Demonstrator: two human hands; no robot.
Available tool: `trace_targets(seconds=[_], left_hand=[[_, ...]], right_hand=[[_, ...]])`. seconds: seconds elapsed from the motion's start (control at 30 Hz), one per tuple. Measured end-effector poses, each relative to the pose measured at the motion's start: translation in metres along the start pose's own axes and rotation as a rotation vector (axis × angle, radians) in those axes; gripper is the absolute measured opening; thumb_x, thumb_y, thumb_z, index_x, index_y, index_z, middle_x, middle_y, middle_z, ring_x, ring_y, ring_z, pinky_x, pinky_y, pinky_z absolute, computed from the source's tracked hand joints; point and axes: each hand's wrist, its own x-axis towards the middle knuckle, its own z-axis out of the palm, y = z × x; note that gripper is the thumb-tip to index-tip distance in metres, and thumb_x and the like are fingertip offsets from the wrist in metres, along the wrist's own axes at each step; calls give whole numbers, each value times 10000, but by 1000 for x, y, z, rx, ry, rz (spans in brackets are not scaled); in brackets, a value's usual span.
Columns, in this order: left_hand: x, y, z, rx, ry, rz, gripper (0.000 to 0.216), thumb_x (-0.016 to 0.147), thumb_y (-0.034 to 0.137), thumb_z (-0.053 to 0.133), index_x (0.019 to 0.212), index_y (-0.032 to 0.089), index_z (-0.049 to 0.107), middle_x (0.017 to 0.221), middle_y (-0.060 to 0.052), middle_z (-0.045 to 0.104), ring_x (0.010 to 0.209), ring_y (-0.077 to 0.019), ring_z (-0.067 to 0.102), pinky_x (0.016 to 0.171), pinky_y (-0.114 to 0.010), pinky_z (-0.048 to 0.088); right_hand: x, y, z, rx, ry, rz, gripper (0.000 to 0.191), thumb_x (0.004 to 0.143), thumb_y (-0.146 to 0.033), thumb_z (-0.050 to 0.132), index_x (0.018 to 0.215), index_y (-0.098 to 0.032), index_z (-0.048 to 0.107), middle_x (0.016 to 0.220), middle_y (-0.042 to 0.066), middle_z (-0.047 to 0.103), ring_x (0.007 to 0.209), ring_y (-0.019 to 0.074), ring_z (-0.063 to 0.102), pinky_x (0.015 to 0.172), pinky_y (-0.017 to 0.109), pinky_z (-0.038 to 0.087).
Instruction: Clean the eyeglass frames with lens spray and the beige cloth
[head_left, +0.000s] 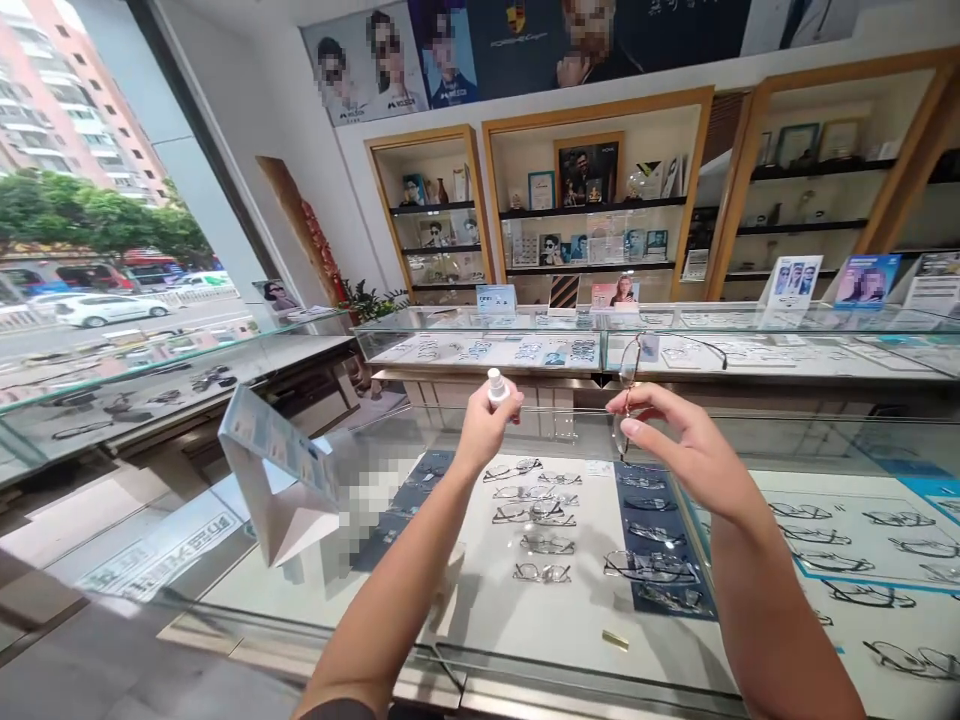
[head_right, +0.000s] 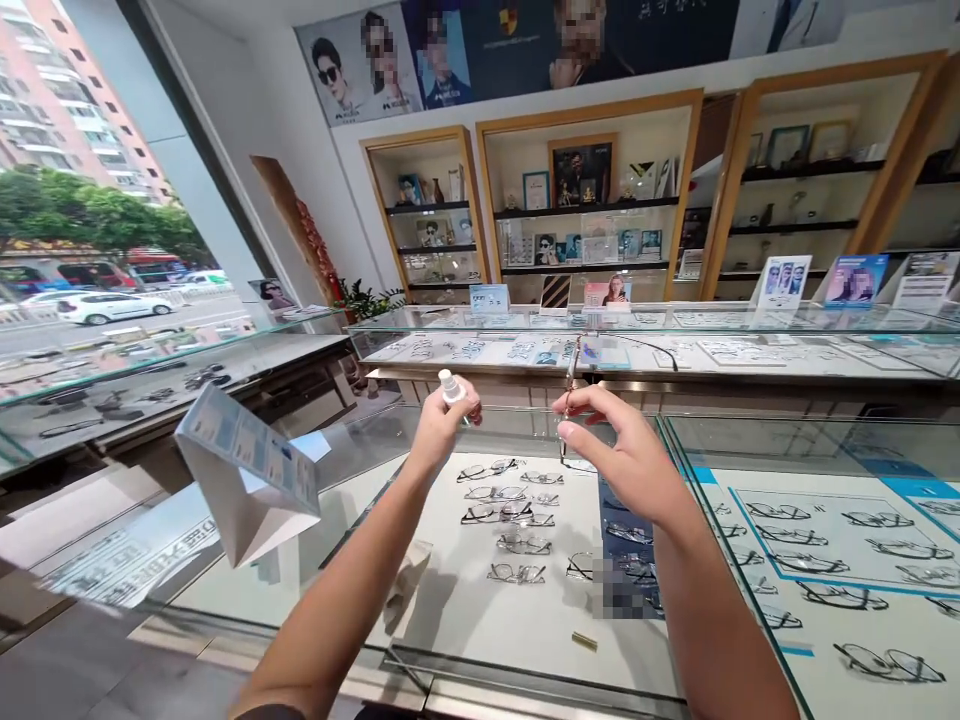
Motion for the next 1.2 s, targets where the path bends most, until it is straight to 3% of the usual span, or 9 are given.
trace_targets(seconds=[0.1,0.2,0.37,0.5,0.6,0.77,0.97,1.07,1.2], left_hand=[[-1,34,34,-405,-194,44,459,868,604,705,725,221,497,624,40,475,546,-120,464,570,-285,449],[-6,50,50,-678,-360,-68,633,856,809,613,661,219,491,542,45,406,467,-106,378,477,-263,362],[-2,46,47,-949,-663,-308,851,793,1033,366,534,223,400,429,51,283,375,-93,264,385,-242,253],[4,32,39,-1051,-819,-391,854,835,1011,273,486,236,352,374,57,208,335,-86,217,382,-254,275],[5,26,33,-1053,-872,-407,838,846,988,280,517,228,411,355,74,186,315,-77,192,409,-263,304],[7,28,28,-1024,-800,-378,864,788,1030,310,542,214,449,486,6,370,423,-127,393,414,-271,338],[12,24,35,-990,-535,-344,763,887,939,431,674,210,492,436,68,345,350,-83,275,367,-215,309],[14,19,41,-873,-413,-318,755,884,927,471,685,200,508,447,69,382,359,-77,327,415,-216,390],[13,20,42,-834,-387,-282,735,896,887,532,688,182,529,507,49,429,439,-78,430,515,-215,453]], right_hand=[[4,2,2,40,-34,35,215,1001,-439,687,1134,-275,730,1191,56,732,1063,227,673,952,418,572],[8,5,4,81,-87,63,201,1010,-428,680,1135,-277,728,1168,49,722,1065,225,666,925,396,563],[16,12,14,146,-169,124,194,1030,-431,655,1124,-273,718,1153,42,700,1072,215,630,968,383,513],[22,17,25,246,-221,166,170,1032,-399,645,1092,-258,719,1107,45,694,1096,222,637,993,385,502],[24,21,30,338,-247,198,157,1031,-382,643,1076,-254,722,1068,40,692,1077,219,644,992,381,492],[25,28,32,380,-223,224,159,1030,-385,651,1085,-262,735,1058,29,693,1049,208,628,943,362,462],[27,29,29,338,-189,223,170,1019,-396,652,1069,-258,737,1074,38,712,1040,218,629,932,376,455],[28,27,28,320,-183,220,167,1018,-393,644,1059,-256,731,1073,40,717,1050,218,637,950,384,460],[28,25,27,283,-168,215,163,1015,-386,638,1050,-251,722,1063,40,719,1052,211,645,961,382,474]])
